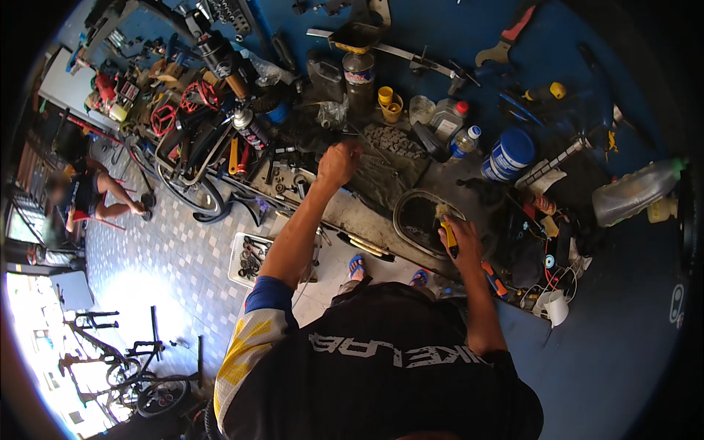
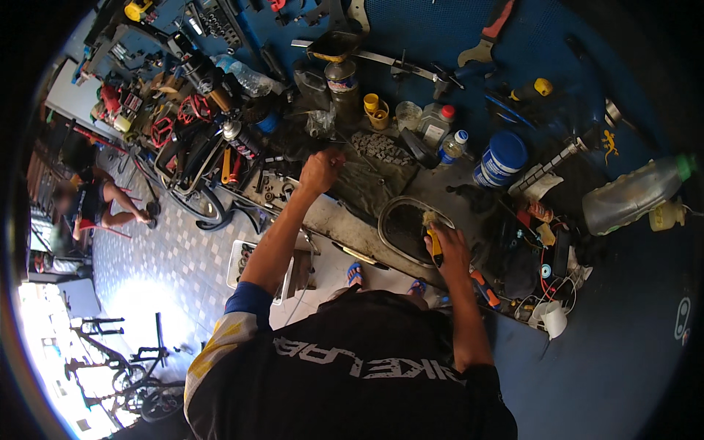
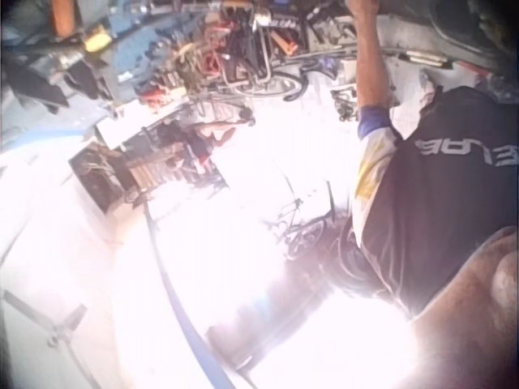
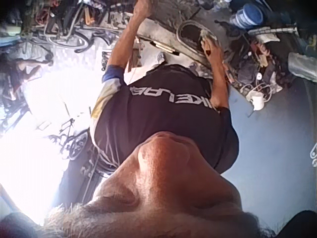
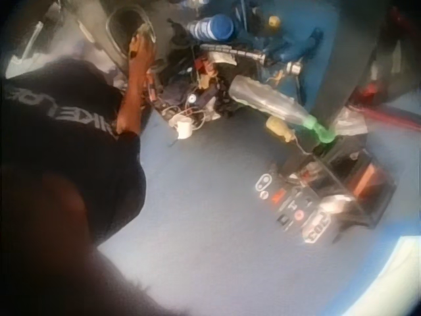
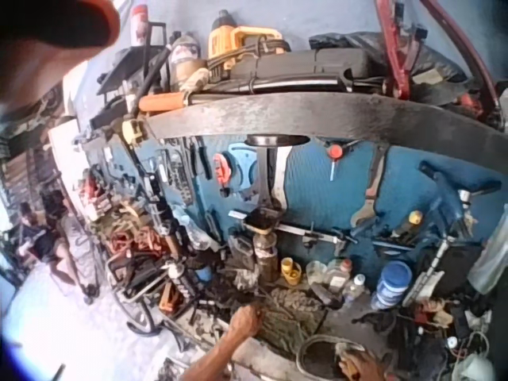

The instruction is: The person cleans a bicycle chain by hand and with a brush, scrubbing it over a metal tray to collect debris. They repeatedly dip the brush into a container and scrub the chain, then place the cleaned chain on the workbench.

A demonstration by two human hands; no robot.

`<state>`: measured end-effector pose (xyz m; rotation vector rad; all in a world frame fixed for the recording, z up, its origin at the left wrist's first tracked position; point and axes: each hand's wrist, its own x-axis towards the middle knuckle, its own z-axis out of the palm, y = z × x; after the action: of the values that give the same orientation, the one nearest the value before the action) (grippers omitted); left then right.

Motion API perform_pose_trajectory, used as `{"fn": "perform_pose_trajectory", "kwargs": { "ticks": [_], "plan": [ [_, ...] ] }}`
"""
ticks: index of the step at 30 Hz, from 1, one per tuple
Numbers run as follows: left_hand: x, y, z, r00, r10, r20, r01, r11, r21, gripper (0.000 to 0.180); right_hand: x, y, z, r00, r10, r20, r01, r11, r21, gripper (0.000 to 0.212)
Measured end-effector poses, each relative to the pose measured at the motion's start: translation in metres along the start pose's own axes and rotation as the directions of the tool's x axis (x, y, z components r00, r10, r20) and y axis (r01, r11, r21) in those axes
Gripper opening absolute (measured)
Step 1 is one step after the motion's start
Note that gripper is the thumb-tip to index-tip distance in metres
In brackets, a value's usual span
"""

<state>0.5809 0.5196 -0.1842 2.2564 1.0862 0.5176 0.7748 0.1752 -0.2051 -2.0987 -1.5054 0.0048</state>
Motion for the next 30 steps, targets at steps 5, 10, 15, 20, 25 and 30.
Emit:
{"fn": "perform_pose_trajectory", "kwargs": {
  "ticks": [5, 10, 15, 20, 25, 30],
  "plan": [
    [0.011, -0.011, 0.020, 0.994, 0.064, 0.091, -0.059, 0.997, -0.055, 0.019, -0.002, -0.004, 0.000, 1.000, -0.006, -0.006, 0.005, 1.000, -0.021, 0.043],
    [0.028, -0.013, 0.033, 0.966, 0.147, 0.213, -0.140, 0.989, -0.049, 0.024, -0.019, -0.007, 0.000, 0.997, 0.073, 0.040, -0.068, 0.992, -0.108, 0.051],
    [0.040, -0.009, 0.035, 0.938, 0.163, 0.307, -0.168, 0.986, -0.010, 0.028, -0.031, -0.009, -0.004, 0.982, 0.160, 0.097, -0.137, 0.969, -0.204, 0.062],
    [0.050, -0.025, 0.008, 0.983, 0.178, 0.044, -0.183, 0.961, 0.208, 0.049, -0.032, -0.014, -0.008, 0.963, 0.264, -0.048, -0.268, 0.939, -0.215, 0.065],
    [0.045, -0.042, -0.040, 0.991, 0.011, 0.136, -0.072, 0.887, 0.455, 0.072, -0.043, -0.016, -0.017, 0.931, 0.331, -0.152, -0.357, 0.913, -0.200, 0.061],
    [0.054, -0.130, -0.038, 0.993, 0.016, 0.119, -0.055, 0.943, 0.328, 0.055, -0.016, -0.032, -0.030, 0.942, 0.268, -0.204, -0.299, 0.944, -0.139, 0.053]
  ]
}}
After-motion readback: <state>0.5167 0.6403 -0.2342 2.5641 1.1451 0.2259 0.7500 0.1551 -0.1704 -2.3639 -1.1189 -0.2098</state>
